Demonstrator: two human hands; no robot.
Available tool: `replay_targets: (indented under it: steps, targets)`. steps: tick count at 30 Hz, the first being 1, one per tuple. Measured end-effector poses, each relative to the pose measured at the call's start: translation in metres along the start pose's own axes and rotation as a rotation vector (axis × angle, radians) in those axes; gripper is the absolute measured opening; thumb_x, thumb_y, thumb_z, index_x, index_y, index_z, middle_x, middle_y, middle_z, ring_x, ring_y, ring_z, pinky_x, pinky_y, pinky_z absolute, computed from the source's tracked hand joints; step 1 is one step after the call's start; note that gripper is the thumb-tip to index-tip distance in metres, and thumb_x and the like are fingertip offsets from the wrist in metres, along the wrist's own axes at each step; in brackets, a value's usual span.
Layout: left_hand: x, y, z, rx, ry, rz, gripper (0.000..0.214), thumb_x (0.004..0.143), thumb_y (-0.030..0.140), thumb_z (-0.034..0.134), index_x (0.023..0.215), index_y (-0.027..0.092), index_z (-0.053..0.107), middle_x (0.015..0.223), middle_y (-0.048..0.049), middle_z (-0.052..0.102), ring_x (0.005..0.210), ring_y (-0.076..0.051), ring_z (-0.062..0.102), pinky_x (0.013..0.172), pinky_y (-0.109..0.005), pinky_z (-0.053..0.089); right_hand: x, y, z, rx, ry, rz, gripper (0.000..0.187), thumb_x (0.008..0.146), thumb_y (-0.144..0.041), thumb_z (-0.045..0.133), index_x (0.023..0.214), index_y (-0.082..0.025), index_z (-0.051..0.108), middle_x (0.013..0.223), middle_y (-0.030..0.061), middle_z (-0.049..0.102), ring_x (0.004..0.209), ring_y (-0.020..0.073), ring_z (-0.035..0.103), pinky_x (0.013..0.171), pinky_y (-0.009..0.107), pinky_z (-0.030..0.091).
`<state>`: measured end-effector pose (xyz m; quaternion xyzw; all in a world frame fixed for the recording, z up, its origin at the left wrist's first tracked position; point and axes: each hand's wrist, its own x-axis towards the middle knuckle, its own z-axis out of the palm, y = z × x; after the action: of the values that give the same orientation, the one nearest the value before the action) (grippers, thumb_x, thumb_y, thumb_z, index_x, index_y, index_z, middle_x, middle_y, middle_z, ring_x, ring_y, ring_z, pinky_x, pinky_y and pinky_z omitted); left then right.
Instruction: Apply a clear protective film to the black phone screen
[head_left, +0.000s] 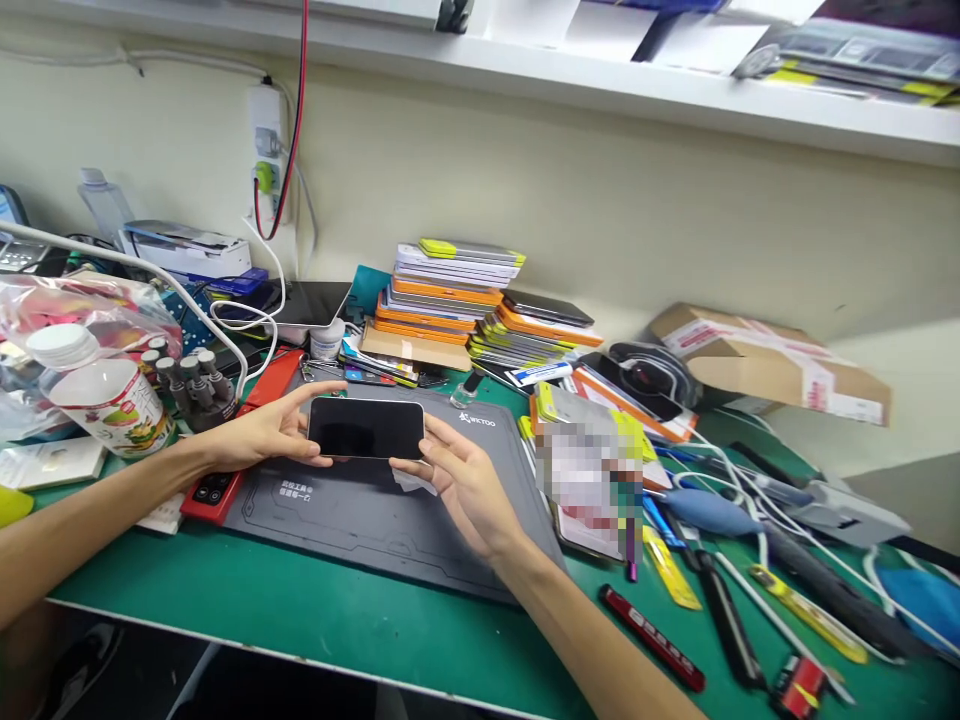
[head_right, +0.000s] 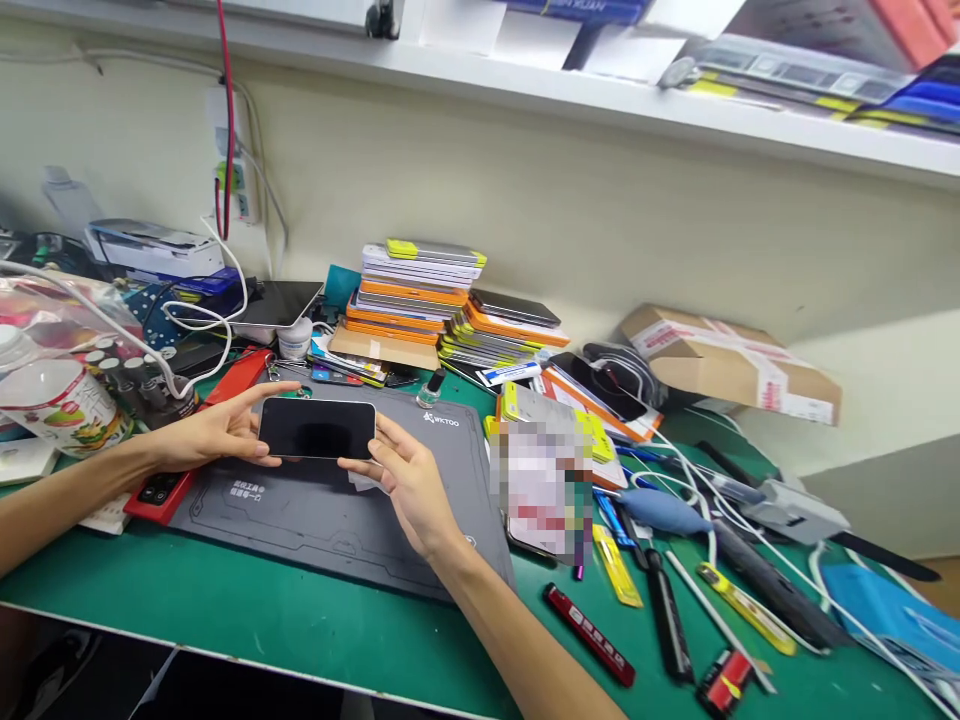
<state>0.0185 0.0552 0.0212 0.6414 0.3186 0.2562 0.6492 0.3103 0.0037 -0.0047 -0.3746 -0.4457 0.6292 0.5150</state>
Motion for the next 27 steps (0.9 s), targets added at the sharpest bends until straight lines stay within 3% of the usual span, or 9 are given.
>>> replay_targets:
  steps: [4,11,14,18,22,27]
  targets:
    - [-0.001,0.0,0.0,-0.133,-0.056,-0.086,0.101,0.09,0.03,0.081,0.168,0.038,0.018,0.097,-0.0014,0.071,0.102,-0.026,0.08,0.094,-0.039,0.063,0.002,0.006,-0.002,-0.015,-0.009,-0.006,0.045,0.089,-0.04,0.078,0.133,-0.031,0.073,0.141,0.0042,0.07,0.119,0.0265,0.072,0.102,0.049,0.062]
    - [0.001,0.003,0.001,-0.151,0.003,-0.174,0.092,0.093,0.028,0.079,0.166,0.038,0.025,0.116,-0.0087,0.075,0.11,-0.032,0.078,0.092,-0.036,0.065,0.004,0.007,-0.007,-0.013,-0.014,0.018,0.059,0.086,-0.037,0.083,0.143,-0.033,0.066,0.144,0.0062,0.069,0.128,0.03,0.069,0.107,0.055,0.059]
    - [0.002,0.007,0.002,-0.142,0.013,-0.191,0.091,0.094,0.026,0.078,0.166,0.039,0.025,0.125,-0.0114,0.075,0.11,-0.033,0.078,0.084,-0.03,0.067,0.002,0.002,-0.009,0.01,-0.013,0.027,0.065,0.084,-0.036,0.085,0.146,-0.032,0.064,0.147,0.0067,0.067,0.132,0.0314,0.067,0.11,0.057,0.057]
    - [0.002,0.008,0.001,-0.118,0.039,-0.199,0.09,0.093,0.028,0.079,0.166,0.039,0.026,0.103,-0.0055,0.076,0.109,-0.035,0.078,0.07,-0.024,0.068,-0.001,-0.004,-0.01,0.027,-0.022,0.053,0.072,0.083,-0.035,0.087,0.149,-0.032,0.06,0.148,0.0067,0.067,0.125,0.0283,0.071,0.111,0.057,0.057]
    - [0.001,0.008,0.001,-0.12,0.029,-0.197,0.091,0.093,0.03,0.079,0.166,0.037,0.026,0.09,-0.0024,0.072,0.107,-0.037,0.078,0.063,-0.023,0.067,-0.004,-0.006,-0.009,0.013,-0.012,0.052,0.07,0.084,-0.037,0.085,0.15,-0.032,0.06,0.142,0.006,0.071,0.112,0.0265,0.075,0.097,0.053,0.067]
    - [0.002,0.009,0.003,-0.08,0.018,-0.21,0.089,0.092,0.032,0.081,0.164,0.036,0.029,0.108,-0.0103,0.076,0.106,-0.037,0.079,0.064,-0.027,0.069,-0.005,-0.005,-0.005,0.018,0.019,0.047,0.065,0.085,-0.038,0.084,0.146,-0.029,0.064,0.134,0.0064,0.075,0.111,0.0268,0.074,0.082,0.046,0.071]
